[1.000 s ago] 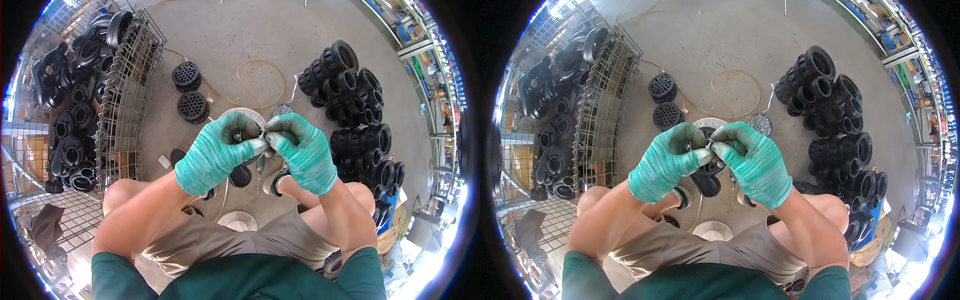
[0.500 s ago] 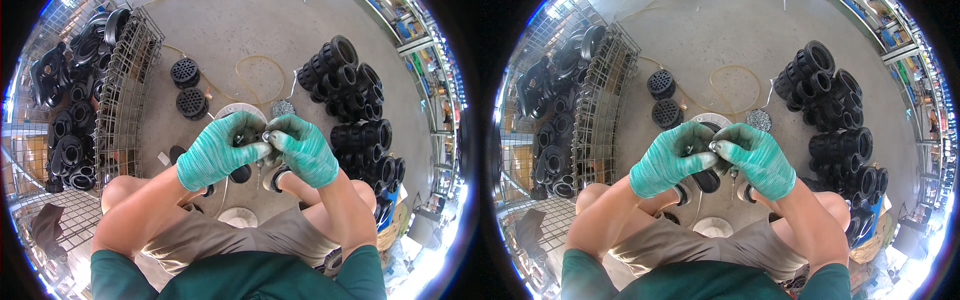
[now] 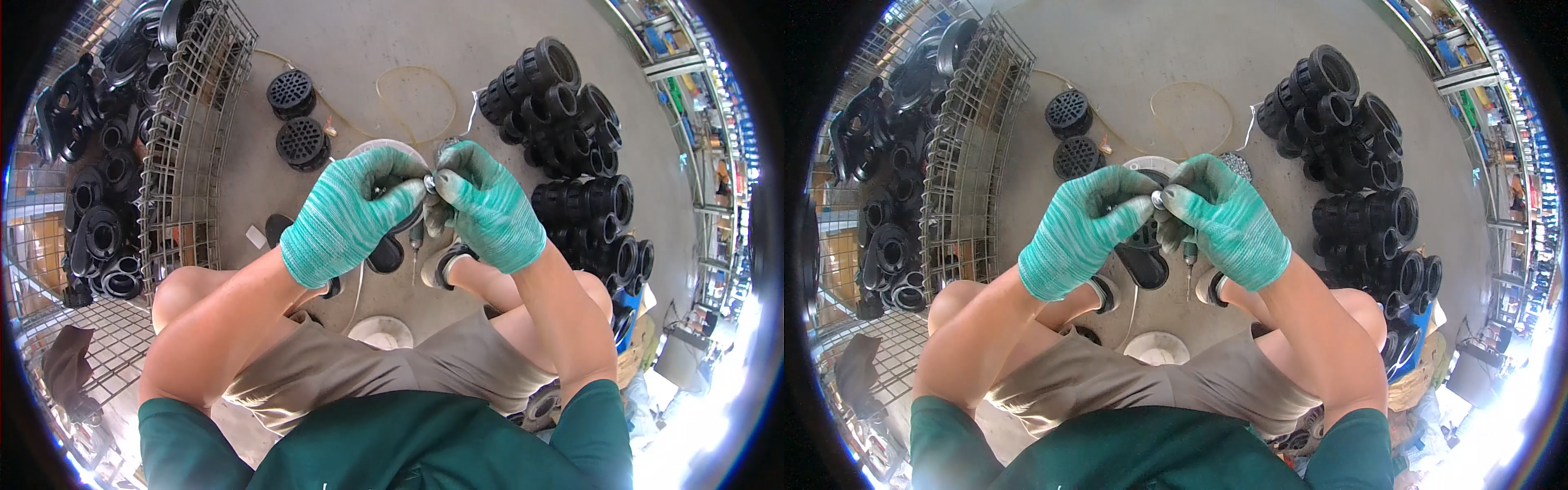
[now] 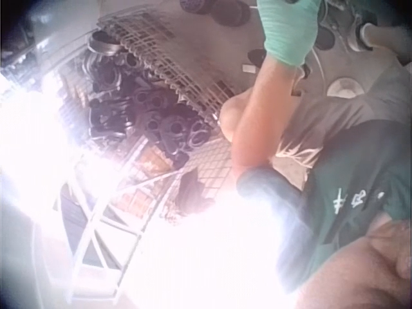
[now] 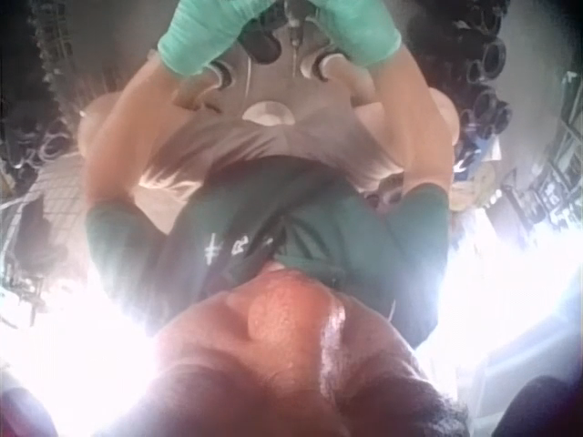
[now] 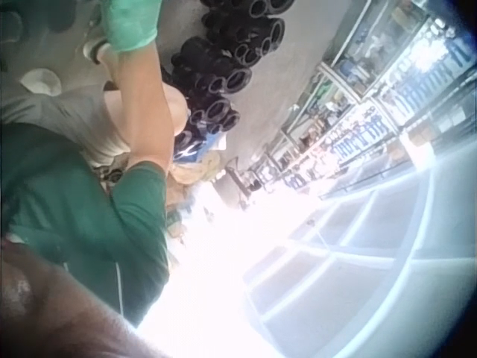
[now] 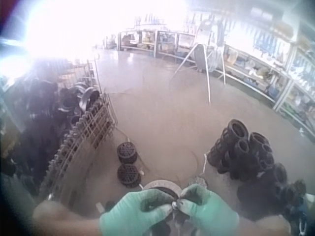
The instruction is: The person picks up screws and washers, positions them onto a black circular component, and uses a pneumatic screwdriver to secure them. The person then picks up a larger black housing and places the assembled component into it.
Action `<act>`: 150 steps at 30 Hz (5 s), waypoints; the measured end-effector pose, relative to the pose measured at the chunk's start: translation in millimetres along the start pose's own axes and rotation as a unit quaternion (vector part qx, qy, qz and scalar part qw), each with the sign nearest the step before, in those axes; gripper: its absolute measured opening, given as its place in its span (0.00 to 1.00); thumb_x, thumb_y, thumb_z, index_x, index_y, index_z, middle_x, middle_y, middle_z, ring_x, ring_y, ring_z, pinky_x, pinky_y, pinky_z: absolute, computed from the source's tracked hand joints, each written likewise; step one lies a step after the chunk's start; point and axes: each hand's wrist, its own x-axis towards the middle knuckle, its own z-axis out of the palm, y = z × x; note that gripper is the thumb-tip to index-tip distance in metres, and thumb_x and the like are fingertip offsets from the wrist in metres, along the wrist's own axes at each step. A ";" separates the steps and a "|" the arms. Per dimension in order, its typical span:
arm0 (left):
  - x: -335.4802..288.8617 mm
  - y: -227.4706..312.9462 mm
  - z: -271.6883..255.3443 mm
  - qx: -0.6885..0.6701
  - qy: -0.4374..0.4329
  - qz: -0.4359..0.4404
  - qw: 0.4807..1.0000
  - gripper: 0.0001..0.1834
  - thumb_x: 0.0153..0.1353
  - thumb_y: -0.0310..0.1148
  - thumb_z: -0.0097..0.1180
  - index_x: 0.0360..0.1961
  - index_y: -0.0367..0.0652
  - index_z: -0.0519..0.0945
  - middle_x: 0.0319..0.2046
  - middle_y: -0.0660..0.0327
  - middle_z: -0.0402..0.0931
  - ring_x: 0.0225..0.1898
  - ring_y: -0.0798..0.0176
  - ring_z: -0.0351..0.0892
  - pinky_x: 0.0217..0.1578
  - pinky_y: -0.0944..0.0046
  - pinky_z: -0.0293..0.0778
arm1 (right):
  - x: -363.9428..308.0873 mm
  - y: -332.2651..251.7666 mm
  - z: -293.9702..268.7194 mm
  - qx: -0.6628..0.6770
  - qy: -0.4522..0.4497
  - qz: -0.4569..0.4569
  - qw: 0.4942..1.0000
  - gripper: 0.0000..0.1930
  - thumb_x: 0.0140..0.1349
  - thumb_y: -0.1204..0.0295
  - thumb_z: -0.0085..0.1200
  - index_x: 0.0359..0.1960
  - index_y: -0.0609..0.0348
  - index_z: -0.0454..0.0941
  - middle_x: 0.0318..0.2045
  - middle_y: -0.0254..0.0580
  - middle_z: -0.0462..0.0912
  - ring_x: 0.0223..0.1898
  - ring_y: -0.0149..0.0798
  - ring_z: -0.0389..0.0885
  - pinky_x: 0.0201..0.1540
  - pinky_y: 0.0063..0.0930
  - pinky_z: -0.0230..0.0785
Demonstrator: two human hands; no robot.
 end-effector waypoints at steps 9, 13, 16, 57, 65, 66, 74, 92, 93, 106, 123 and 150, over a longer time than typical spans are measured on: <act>-2.7 26.5 -10.5 -0.058 0.092 -0.066 0.992 0.16 0.67 0.32 0.58 0.49 0.27 0.79 0.38 0.57 0.83 0.39 0.70 0.78 0.44 0.69 0.77 | 50.3 28.3 -57.2 0.071 0.201 -0.051 0.976 0.09 0.71 0.62 0.56 0.40 0.52 0.77 0.31 0.36 0.81 0.27 0.30 0.78 0.27 0.24 0.71; -4.4 33.5 -28.3 -0.099 0.156 -0.072 0.980 0.17 0.66 0.33 0.60 0.49 0.30 0.80 0.39 0.60 0.81 0.40 0.70 0.78 0.45 0.69 0.75 | 81.5 179.7 -130.0 -0.301 0.139 0.190 0.924 0.17 0.61 0.65 0.62 0.46 0.65 0.81 0.35 0.44 0.84 0.30 0.35 0.81 0.31 0.32 0.76; -6.9 30.8 -48.0 -0.110 0.196 -0.113 0.968 0.18 0.64 0.36 0.62 0.48 0.31 0.80 0.40 0.60 0.81 0.42 0.70 0.77 0.47 0.68 0.75 | 80.4 264.5 -100.3 -0.584 0.008 0.261 0.769 0.24 0.55 0.62 0.66 0.52 0.60 0.80 0.46 0.52 0.86 0.47 0.55 0.84 0.50 0.44 0.75; -7.4 -9.4 -31.1 0.002 0.043 -0.106 0.993 0.19 0.65 0.38 0.62 0.51 0.36 0.81 0.33 0.69 0.78 0.29 0.77 0.70 0.30 0.73 0.68 | 44.4 -74.6 -17.0 0.276 0.099 -0.192 0.937 0.08 0.62 0.73 0.53 0.42 0.55 0.73 0.30 0.43 0.78 0.32 0.39 0.78 0.38 0.36 0.75; -1.6 -5.6 -32.0 -0.017 0.058 -0.146 0.987 0.19 0.66 0.32 0.59 0.53 0.29 0.79 0.39 0.61 0.81 0.40 0.72 0.75 0.45 0.68 0.75 | 55.3 -68.6 -4.7 0.326 0.141 -0.231 0.906 0.11 0.62 0.78 0.52 0.46 0.57 0.75 0.38 0.43 0.81 0.32 0.35 0.76 0.42 0.37 0.73; -1.8 -6.4 -32.2 -0.017 0.058 -0.146 0.987 0.19 0.66 0.32 0.59 0.53 0.29 0.79 0.39 0.61 0.81 0.40 0.72 0.75 0.45 0.68 0.75 | 54.2 -69.0 -4.3 0.335 0.138 -0.217 0.906 0.11 0.62 0.78 0.52 0.47 0.57 0.75 0.39 0.44 0.80 0.32 0.35 0.76 0.41 0.37 0.73; -5.1 -16.2 -34.7 -0.134 0.040 -0.158 0.978 0.20 0.68 0.36 0.58 0.54 0.32 0.77 0.27 0.71 0.71 0.25 0.78 0.64 0.25 0.74 0.63 | 57.8 -63.1 -7.2 0.336 0.144 -0.219 0.905 0.09 0.63 0.77 0.52 0.45 0.57 0.76 0.39 0.44 0.82 0.32 0.35 0.78 0.41 0.37 0.74; -0.3 -21.1 -33.5 -0.263 -0.011 -0.196 0.945 0.12 0.71 0.42 0.56 0.43 0.46 0.73 0.22 0.72 0.63 0.19 0.78 0.59 0.17 0.75 0.55 | 54.9 -59.7 -12.6 0.319 0.169 -0.176 0.916 0.08 0.67 0.70 0.54 0.45 0.53 0.75 0.41 0.43 0.82 0.36 0.37 0.79 0.48 0.46 0.76; -0.4 -19.0 -33.7 -0.263 -0.012 -0.197 0.945 0.12 0.71 0.42 0.56 0.43 0.46 0.73 0.22 0.72 0.63 0.19 0.78 0.59 0.17 0.75 0.55 | 54.9 -59.3 -15.1 0.317 0.145 -0.179 0.920 0.08 0.67 0.69 0.54 0.46 0.53 0.75 0.42 0.42 0.81 0.36 0.37 0.79 0.49 0.47 0.77; -2.7 -27.0 -6.7 -0.048 0.148 -0.022 0.988 0.12 0.72 0.35 0.54 0.50 0.41 0.75 0.31 0.70 0.72 0.29 0.77 0.67 0.31 0.75 0.67 | 50.5 -63.2 -17.3 0.332 0.176 -0.192 0.907 0.08 0.69 0.67 0.54 0.46 0.54 0.75 0.42 0.42 0.81 0.36 0.35 0.79 0.48 0.48 0.78; 14.4 -34.5 -22.3 0.115 0.116 -0.004 0.987 0.12 0.66 0.25 0.59 0.50 0.37 0.78 0.38 0.70 0.77 0.38 0.78 0.71 0.41 0.72 0.70 | 51.0 -61.9 -13.4 0.309 0.221 -0.212 0.900 0.12 0.67 0.67 0.57 0.47 0.56 0.72 0.39 0.43 0.80 0.36 0.37 0.79 0.48 0.49 0.78; 58.1 -99.6 -19.6 0.544 0.072 -0.006 0.836 0.14 0.63 0.42 0.59 0.44 0.45 0.80 0.26 0.51 0.82 0.30 0.43 0.82 0.31 0.48 0.76 | 59.9 10.8 -0.1 0.102 0.068 -0.257 0.958 0.19 0.60 0.83 0.59 0.53 0.56 0.72 0.47 0.41 0.83 0.43 0.29 0.82 0.45 0.25 0.80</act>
